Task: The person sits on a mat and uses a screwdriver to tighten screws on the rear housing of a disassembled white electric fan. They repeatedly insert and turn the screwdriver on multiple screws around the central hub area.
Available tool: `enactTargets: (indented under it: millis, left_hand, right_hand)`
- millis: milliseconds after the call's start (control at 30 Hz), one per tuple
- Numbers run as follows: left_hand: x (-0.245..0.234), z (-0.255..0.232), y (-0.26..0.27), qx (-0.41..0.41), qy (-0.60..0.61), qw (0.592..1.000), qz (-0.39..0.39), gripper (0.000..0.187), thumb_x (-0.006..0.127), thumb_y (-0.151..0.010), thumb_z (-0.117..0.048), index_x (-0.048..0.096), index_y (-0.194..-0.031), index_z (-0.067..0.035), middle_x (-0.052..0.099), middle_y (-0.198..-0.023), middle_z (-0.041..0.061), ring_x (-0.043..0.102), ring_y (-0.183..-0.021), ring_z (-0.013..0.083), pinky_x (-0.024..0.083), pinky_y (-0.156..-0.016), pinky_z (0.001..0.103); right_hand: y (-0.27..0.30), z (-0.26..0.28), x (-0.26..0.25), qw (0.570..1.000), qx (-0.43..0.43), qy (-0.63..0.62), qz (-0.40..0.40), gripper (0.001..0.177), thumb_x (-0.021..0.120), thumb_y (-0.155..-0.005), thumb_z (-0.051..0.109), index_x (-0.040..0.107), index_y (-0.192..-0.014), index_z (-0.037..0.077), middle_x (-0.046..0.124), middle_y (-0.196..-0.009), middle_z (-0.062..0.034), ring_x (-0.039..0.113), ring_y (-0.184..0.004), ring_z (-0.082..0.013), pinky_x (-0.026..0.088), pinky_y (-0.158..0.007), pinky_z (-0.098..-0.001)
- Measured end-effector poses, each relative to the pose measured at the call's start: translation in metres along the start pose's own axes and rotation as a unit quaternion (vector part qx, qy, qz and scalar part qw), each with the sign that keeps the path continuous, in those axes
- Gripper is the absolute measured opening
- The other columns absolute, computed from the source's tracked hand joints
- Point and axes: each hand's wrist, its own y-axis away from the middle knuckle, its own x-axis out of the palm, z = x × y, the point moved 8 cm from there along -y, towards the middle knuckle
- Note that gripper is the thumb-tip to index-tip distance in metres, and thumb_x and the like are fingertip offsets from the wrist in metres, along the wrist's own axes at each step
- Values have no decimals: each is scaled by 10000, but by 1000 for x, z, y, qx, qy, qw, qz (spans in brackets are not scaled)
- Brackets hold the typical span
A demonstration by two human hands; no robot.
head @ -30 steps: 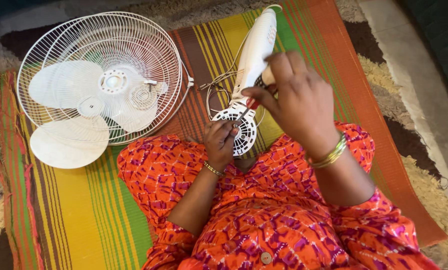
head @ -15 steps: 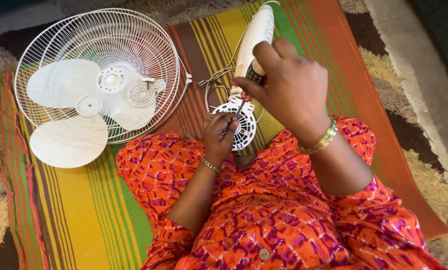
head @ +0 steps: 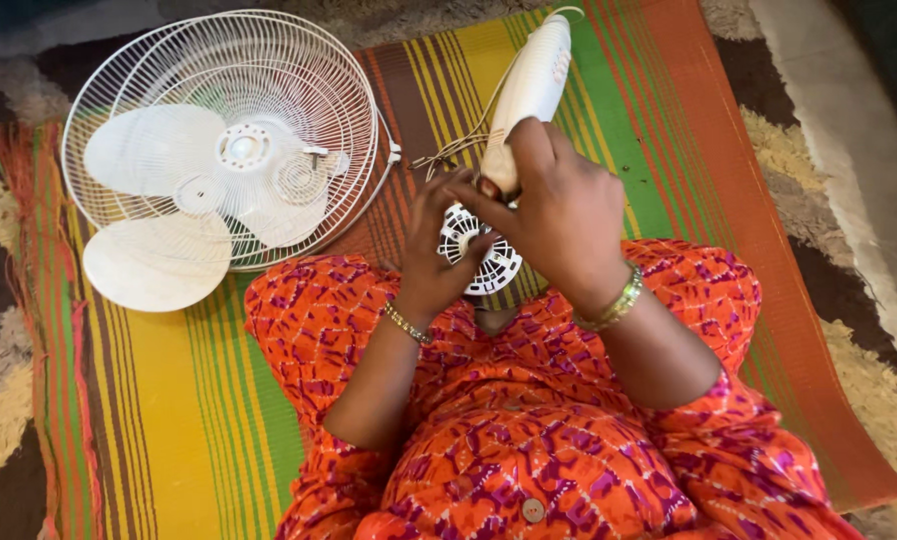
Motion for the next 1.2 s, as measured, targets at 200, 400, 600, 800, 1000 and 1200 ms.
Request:
enactTargets:
  millis: [200, 400, 600, 800, 1000, 1200]
  left_hand:
    - [52, 10, -42, -109, 246, 963, 1, 436, 754, -912, -172, 561, -1284, -55, 713, -1180, 88, 715, -1057, 190, 616, -922, 319]
    - [87, 26, -81, -33, 266, 938, 220, 436, 873, -832, -131, 627, -1180, -42, 718, -1085, 55, 708, -971, 140, 619, -838, 316]
    - [86, -8, -89, 11, 217, 949, 230, 479, 859, -866, -122, 618, -1276, -68, 705, -1157, 91, 671, -1046, 176, 571, -924, 329]
    - [54, -57, -68, 82, 76, 994, 16, 614, 885, -794, -149, 524, -1288, -102, 566, -1209, 88, 657, -1145, 218, 593, -986, 323]
    - [29, -68, -64, 97, 47, 993, 47, 619, 960, -801, -258, 563, -1259, -136, 601, -1208, 58, 654, -1141, 208, 576, -964, 344]
    - [51, -66, -69, 7, 123, 960, 253, 716, 850, -859, -304, 514, -1478, -172, 613, -1122, 50, 660, -1058, 200, 569, -970, 343]
  right_hand:
    - [9, 11, -11, 999, -33, 3, 6, 546, 780, -906, 463, 552, -1154, 33, 640, -1017, -158, 678, -847, -325, 548, -659, -424]
    - [19, 7, -57, 978, -173, -120, 1, 523, 696, -904, -16, 591, -1401, 111, 607, -1342, -137, 636, -1194, -343, 562, -957, -422]
    - [25, -30, -56, 992, -45, -116, -34, 427, 838, -903, 75, 695, -1305, 85, 607, -1137, -124, 662, -914, -248, 556, -770, -350]
    - [23, -51, -40, 986, 42, -142, -70, 452, 962, -803, 249, 671, -1056, 14, 608, -914, -76, 607, -726, -199, 503, -649, -321]
    - [35, -52, -39, 904, -93, -411, -74, 332, 695, -958, 154, 567, -1244, 44, 531, -1325, -102, 576, -1175, -223, 521, -962, -323]
    - [53, -69, -33, 939, -160, -288, -100, 324, 834, -916, 96, 685, -1203, 75, 623, -1292, -117, 592, -1165, -276, 503, -1010, -377]
